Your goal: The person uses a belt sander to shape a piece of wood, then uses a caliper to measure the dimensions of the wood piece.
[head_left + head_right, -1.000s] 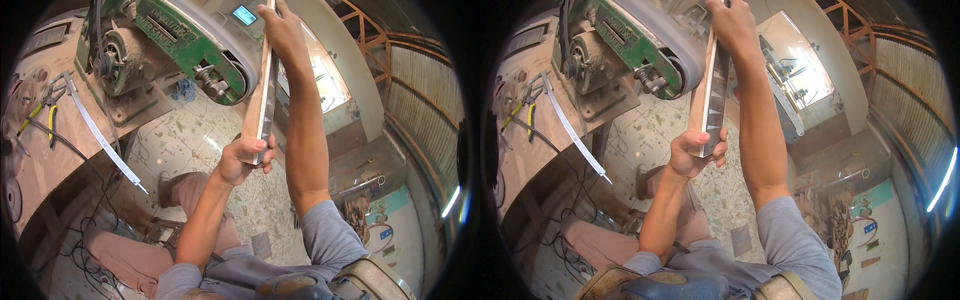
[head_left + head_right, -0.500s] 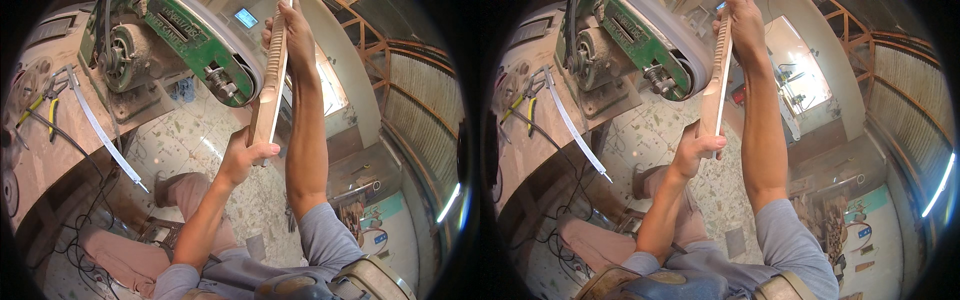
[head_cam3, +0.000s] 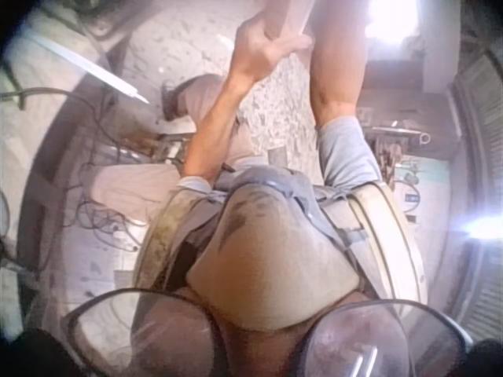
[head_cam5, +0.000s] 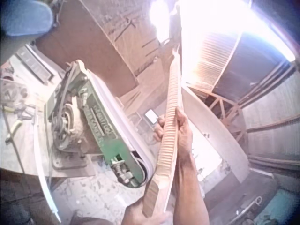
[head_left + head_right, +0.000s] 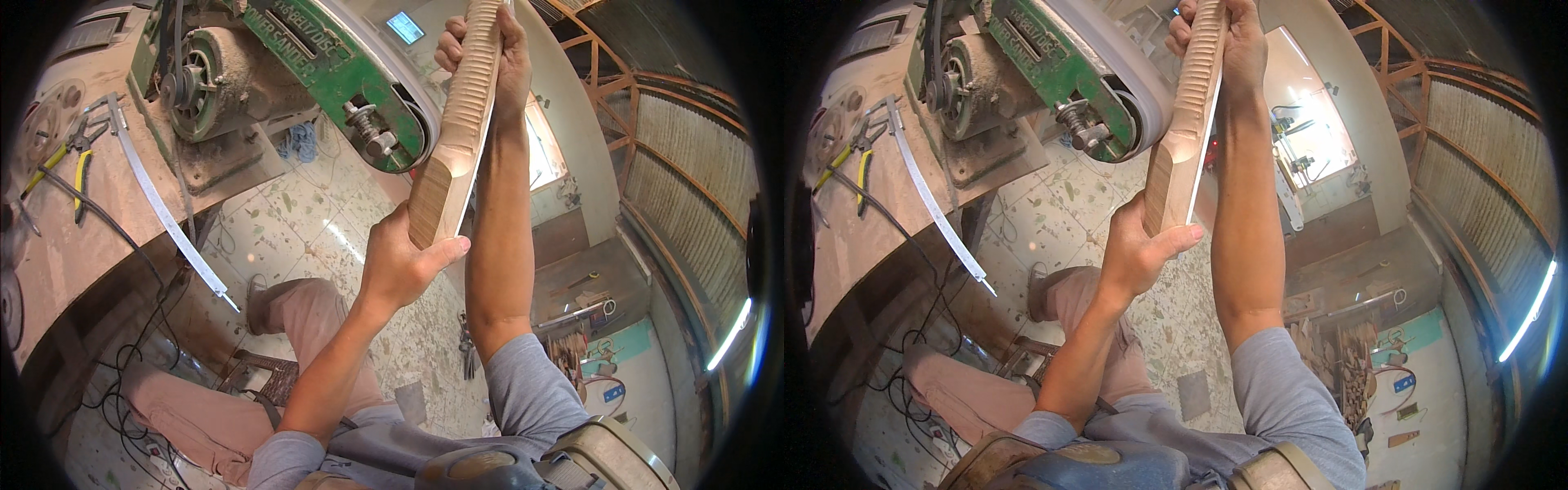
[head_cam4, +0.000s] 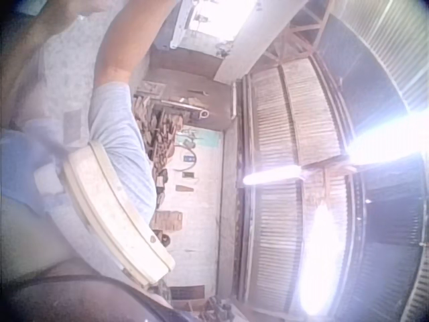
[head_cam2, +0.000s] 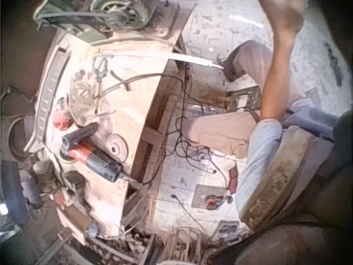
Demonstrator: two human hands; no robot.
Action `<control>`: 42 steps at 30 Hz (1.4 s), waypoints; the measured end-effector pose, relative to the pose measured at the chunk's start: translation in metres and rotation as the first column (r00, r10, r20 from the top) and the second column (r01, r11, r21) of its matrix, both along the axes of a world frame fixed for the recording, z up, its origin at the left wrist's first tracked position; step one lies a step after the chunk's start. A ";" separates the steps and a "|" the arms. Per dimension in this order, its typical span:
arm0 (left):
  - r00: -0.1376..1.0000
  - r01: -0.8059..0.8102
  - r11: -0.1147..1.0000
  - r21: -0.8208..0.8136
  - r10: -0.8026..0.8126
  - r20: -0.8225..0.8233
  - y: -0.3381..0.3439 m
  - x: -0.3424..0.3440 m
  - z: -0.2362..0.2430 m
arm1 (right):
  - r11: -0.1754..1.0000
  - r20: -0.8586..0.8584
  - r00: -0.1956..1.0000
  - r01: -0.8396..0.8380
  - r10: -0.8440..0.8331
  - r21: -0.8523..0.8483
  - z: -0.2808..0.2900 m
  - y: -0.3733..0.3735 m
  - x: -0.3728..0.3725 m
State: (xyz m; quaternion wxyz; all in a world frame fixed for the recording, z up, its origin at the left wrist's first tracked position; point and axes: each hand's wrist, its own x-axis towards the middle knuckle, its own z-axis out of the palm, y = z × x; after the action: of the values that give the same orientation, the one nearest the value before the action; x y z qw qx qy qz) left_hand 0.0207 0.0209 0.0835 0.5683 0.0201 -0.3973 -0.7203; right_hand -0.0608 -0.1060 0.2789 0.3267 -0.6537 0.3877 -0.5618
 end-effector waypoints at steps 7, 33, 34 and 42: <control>0.978 0.197 0.980 0.030 -0.194 -0.083 -0.006 -0.003 -0.007 | 0.999 -0.005 0.999 0.037 -0.036 0.040 0.002 -0.003 -0.001; 0.752 0.631 0.775 0.043 -0.597 -0.278 -0.015 -0.008 -0.016 | 0.730 -0.535 0.504 0.549 -0.678 -0.407 0.005 -0.003 0.022; 0.746 0.638 0.769 0.041 -0.604 -0.279 -0.015 -0.006 -0.015 | 0.718 -0.557 0.466 0.550 -0.688 -0.427 0.006 -0.004 0.021; 0.602 0.749 0.662 -0.017 -0.692 -0.399 -0.014 -0.013 -0.020 | 0.686 -0.623 0.345 0.564 -0.702 -0.461 0.006 -0.008 0.021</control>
State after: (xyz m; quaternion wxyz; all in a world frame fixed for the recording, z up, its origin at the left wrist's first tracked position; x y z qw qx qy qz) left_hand 0.0079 0.0069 0.0632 0.2895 -0.2353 -0.2002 -0.9059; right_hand -0.0395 -0.1144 0.2854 -0.1682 -0.6463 0.6611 -0.3421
